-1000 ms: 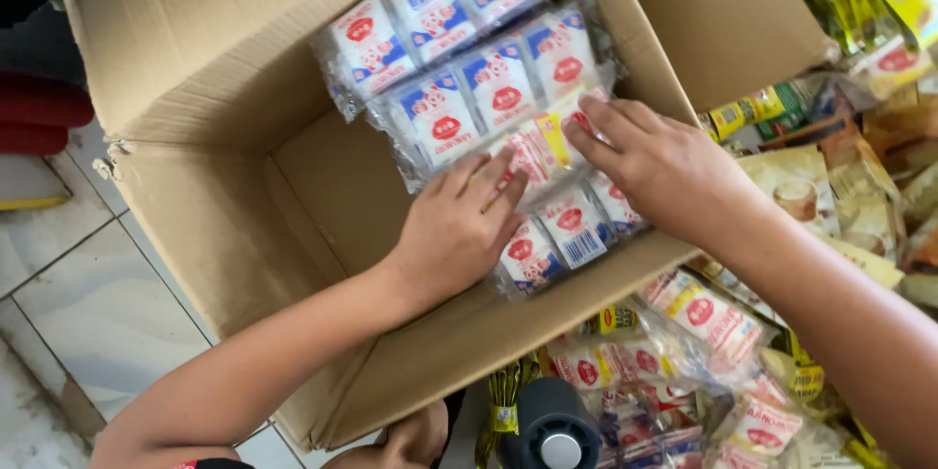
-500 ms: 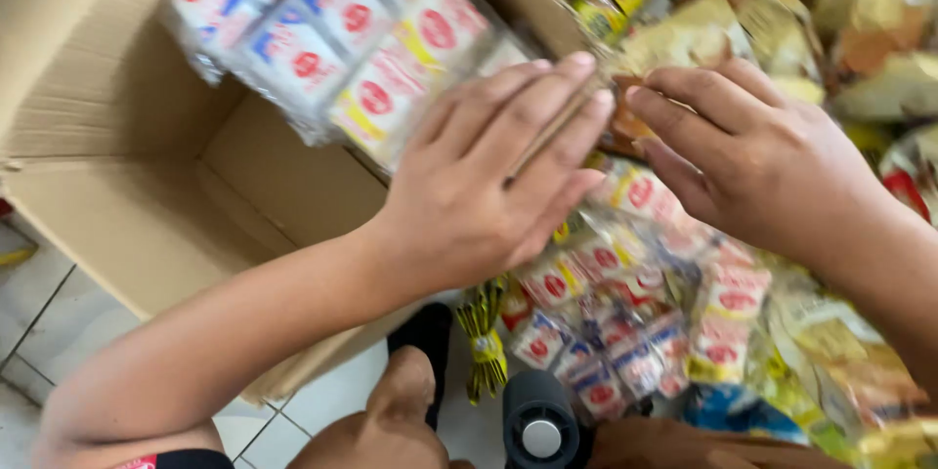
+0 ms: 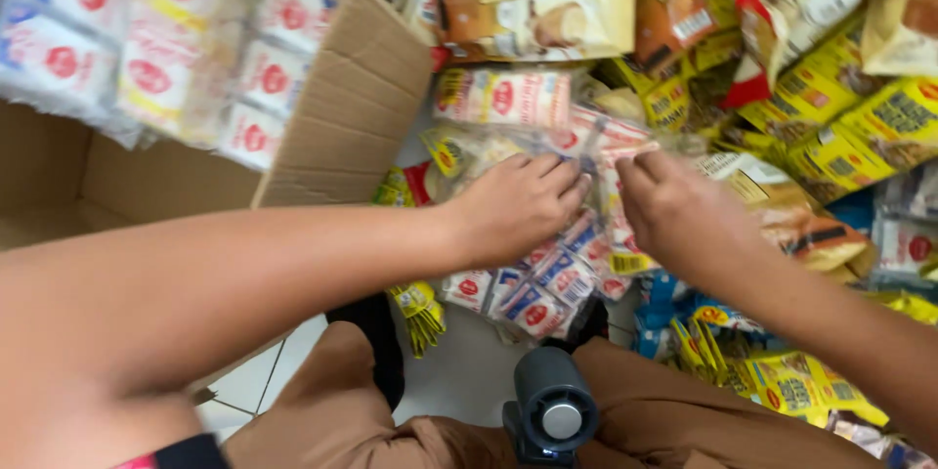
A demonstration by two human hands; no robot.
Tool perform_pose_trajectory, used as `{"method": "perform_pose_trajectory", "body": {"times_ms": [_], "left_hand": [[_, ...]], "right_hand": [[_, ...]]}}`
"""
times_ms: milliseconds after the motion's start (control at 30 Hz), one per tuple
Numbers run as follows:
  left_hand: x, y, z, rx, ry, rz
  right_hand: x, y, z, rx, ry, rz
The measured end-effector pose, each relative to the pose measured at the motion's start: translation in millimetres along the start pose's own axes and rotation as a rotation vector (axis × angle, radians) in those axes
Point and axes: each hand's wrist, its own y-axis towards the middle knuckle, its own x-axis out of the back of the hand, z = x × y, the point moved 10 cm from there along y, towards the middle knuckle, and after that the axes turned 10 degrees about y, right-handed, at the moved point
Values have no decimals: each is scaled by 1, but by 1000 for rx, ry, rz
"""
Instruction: The person packs seasoning and creamer packets into cardboard boxes while sorting them from a pile on the floor.
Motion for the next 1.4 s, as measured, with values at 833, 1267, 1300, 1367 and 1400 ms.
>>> {"method": "perform_pose_trajectory", "body": {"times_ms": [833, 1267, 1300, 1367, 1400], "left_hand": [[-83, 45, -36, -334, 528, -119], [-5, 6, -19, -116, 374, -93], [6, -1, -13, -81, 353, -103], [36, -14, -4, -32, 360, -140], [53, -22, 1, 2, 360, -171]], "right_hand": [[-118, -105, -40, 12, -383, 36], [-62, -67, -38, -186, 144, 8], [-48, -60, -31, -168, 164, -16], [-22, -45, -17, -125, 148, -24], [-8, -36, -9, -97, 139, -33]]}}
